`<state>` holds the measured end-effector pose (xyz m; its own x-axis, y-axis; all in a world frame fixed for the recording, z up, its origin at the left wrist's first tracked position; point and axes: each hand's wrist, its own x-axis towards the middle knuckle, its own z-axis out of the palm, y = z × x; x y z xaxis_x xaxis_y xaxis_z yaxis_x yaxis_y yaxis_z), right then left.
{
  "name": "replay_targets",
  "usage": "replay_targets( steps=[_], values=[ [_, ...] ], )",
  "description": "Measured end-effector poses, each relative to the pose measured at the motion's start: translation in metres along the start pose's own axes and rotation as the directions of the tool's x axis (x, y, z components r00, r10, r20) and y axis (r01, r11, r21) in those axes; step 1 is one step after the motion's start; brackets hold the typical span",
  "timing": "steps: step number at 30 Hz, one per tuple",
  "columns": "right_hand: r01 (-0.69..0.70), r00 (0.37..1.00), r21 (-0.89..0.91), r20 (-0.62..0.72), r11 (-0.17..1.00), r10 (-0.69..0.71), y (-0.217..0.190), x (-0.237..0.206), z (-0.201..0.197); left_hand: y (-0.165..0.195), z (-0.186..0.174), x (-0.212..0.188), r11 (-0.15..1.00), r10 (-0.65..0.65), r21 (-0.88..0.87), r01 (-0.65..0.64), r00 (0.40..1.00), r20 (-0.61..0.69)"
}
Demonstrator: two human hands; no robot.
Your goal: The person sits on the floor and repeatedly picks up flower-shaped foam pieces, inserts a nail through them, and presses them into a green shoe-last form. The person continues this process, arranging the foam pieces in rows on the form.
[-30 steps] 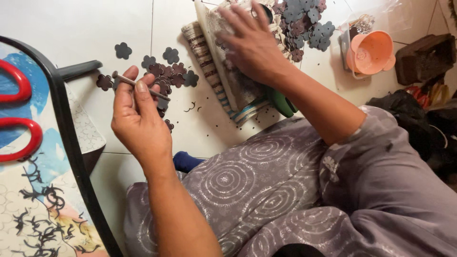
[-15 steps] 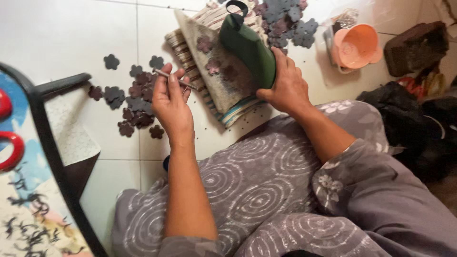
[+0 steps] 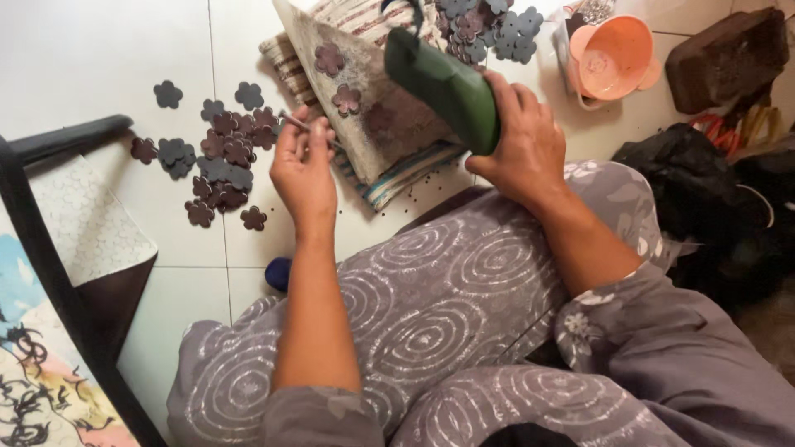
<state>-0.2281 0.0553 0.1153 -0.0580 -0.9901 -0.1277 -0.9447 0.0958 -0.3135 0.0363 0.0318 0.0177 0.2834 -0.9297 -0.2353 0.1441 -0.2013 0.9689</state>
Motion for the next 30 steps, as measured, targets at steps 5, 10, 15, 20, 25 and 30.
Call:
replay_targets(
  steps=[5,10,15,20,25,30],
  values=[
    [-0.092,0.992,0.215,0.109,0.972,0.070,0.023,0.025,0.007,-0.017,0.024,0.009,0.988,0.092,-0.121,-0.092,0.996,-0.006],
    [-0.175,0.965,0.465,0.256,0.868,0.057,0.032,0.044,0.025,-0.030,0.043,0.028,0.959,0.169,-0.209,-0.193,0.978,-0.125],
    [-0.251,0.938,0.462,0.332,0.851,0.096,0.036,0.053,0.031,-0.040,0.048,0.035,0.974,0.213,-0.052,-0.221,0.970,-0.121],
    [-0.286,0.927,0.462,0.354,0.839,0.121,0.035,0.055,0.027,-0.043,0.049,0.037,0.959,0.270,-0.059,-0.276,0.958,-0.099],
    [-0.274,0.928,0.432,0.355,0.859,0.117,0.035,0.057,0.027,-0.048,0.053,0.039,0.955,0.289,-0.043,-0.293,0.953,-0.090],
    [-0.285,0.924,0.438,0.362,0.853,0.123,0.037,0.058,0.030,-0.044,0.055,0.039,0.956,0.280,-0.070,-0.286,0.956,-0.087]
  ],
)
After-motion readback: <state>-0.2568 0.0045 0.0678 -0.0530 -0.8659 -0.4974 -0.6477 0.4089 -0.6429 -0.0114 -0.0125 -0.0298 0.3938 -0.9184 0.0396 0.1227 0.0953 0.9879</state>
